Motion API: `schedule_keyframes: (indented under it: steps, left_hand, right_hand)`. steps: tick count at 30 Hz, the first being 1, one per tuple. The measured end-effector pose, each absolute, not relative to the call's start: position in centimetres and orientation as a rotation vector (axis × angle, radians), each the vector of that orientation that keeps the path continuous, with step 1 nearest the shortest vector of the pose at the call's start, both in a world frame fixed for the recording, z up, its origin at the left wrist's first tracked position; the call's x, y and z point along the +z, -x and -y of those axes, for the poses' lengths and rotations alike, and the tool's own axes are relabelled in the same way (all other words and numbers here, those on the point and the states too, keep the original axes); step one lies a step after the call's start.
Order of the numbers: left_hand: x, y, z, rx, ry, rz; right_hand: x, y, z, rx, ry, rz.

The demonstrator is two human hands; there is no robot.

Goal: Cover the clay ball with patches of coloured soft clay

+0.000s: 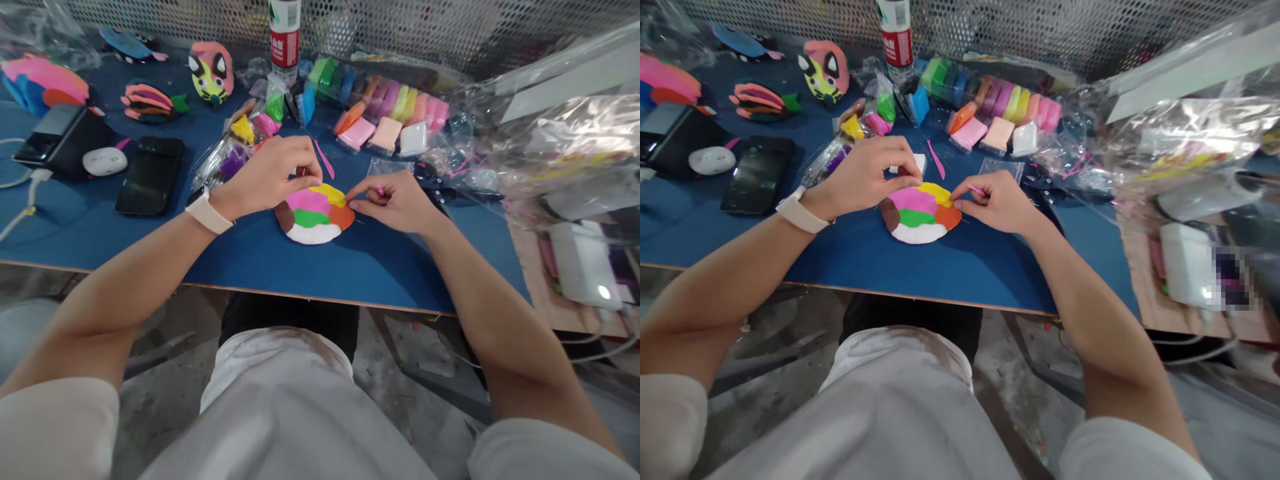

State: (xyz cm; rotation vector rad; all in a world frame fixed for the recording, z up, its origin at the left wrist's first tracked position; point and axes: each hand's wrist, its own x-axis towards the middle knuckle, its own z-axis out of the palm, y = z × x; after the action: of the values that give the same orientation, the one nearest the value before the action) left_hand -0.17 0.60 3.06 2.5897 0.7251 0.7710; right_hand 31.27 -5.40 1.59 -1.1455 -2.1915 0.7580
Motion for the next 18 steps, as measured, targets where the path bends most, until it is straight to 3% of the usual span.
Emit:
schedule_keyframes:
  steps: [8,18]
  left_hand:
    - [3.0,0.2,-0.6,0.770,-2.551,-0.759]
    - [2.8,2.6,-3.8,1.150,-2.604,-1.074]
  right_hand:
    - [1.6,-31.2,5.4,0.759,1.158,2.167]
    - [1.6,-31.5,5.3,0.642,1.192,2.321]
